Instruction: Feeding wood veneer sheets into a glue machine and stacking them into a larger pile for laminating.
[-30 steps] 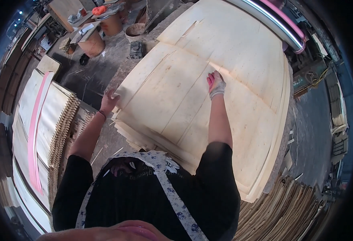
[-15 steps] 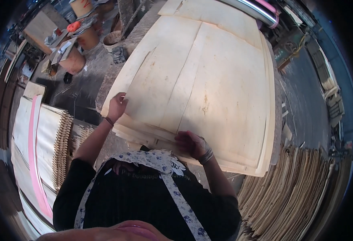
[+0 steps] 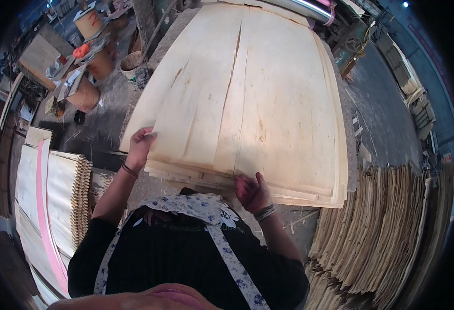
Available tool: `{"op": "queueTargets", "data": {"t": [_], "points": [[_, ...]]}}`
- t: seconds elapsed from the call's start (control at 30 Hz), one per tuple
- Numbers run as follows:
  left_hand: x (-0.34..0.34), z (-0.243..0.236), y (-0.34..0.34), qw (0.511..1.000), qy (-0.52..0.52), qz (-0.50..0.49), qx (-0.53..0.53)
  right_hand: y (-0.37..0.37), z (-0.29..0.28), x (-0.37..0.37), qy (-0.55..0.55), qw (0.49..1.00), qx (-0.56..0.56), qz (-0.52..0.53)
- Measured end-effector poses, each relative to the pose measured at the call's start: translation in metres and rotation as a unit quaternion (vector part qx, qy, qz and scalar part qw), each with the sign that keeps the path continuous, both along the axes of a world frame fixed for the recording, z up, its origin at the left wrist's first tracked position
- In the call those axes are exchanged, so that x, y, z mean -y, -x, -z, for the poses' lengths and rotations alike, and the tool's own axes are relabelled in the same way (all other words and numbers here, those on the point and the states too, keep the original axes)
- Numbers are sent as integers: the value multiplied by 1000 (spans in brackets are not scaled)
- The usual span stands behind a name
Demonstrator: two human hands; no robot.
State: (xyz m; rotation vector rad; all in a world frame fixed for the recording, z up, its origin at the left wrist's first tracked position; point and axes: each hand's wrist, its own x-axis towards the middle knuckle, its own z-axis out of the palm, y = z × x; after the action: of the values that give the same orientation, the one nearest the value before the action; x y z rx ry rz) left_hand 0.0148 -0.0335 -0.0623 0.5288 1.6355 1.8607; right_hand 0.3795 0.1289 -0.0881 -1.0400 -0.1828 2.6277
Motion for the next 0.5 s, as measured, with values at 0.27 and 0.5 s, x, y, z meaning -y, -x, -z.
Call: {"op": "queueTargets", "data": {"t": [0.27, 0.5], "points": [[-9, 56, 0, 998, 51, -26, 37, -22, -20, -58, -153, 985, -74, -32], [-96, 59, 43, 993, 63, -82, -51, -59, -18, -88, -177, 978, 36, 102]]}}
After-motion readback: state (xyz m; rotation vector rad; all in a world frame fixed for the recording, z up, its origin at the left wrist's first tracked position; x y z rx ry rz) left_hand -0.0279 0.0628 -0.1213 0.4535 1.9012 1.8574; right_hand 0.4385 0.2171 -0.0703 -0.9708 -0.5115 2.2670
